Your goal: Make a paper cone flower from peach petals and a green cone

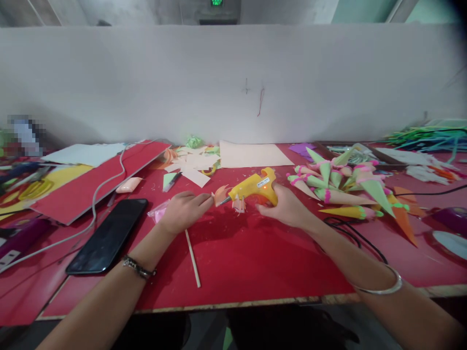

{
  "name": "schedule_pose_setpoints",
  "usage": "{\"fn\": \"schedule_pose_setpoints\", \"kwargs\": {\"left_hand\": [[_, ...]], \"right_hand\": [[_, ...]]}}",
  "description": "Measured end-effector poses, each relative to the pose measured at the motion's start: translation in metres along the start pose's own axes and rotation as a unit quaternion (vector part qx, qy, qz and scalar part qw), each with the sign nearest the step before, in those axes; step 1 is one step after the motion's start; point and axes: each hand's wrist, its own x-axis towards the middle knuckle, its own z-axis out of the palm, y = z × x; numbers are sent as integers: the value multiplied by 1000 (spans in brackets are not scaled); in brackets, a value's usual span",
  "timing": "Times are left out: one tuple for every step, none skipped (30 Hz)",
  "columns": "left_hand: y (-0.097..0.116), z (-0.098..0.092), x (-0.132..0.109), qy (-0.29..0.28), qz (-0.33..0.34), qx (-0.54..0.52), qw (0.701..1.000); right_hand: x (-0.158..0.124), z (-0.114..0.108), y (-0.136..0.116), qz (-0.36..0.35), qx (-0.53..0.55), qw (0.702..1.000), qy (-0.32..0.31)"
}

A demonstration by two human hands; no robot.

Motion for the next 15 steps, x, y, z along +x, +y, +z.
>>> {"fn": "schedule_pose_setpoints", "kwargs": {"left_hand": [[0,0,0,1,1,-1,1000],[0,0,0,1,3,-1,1000],[0,0,0,3,5,2,1000],[1,0,0,4,8,6,1000],[1,0,0,7,11,11,1000],[1,0,0,11,15,15,1000],[1,0,0,16,21,19,999],[1,0,0,22,25,20,999],[2,0,0,28,28,17,999],[2,0,0,32,28,10,999],[2,0,0,33,25,1,999],[2,-1,0,31,21,-7,999],[2,-1,1,28,19,-10,999],[3,-1,1,26,18,-9,999],[3,-1,1,23,20,-2,1000]], "right_hand": [[0,0,0,2,5,1000,-5],[0,0,1,3,9,1000,-10],[0,0,1,5,11,1000,-13],[0,0,2,5,10,1000,-14],[1,1,2,3,8,1000,-14],[1,1,2,0,6,1000,-15],[1,1,2,-2,5,1000,-15],[1,2,3,-4,7,1000,-18],[1,2,3,-5,9,1000,-20],[1,2,3,-5,13,1000,-22],[1,2,3,-5,15,1000,-24],[1,2,3,-5,15,1000,-23],[1,2,3,-6,12,1000,-22],[1,2,3,-8,8,1000,-21],[1,2,3,-8,4,1000,-20]]}}
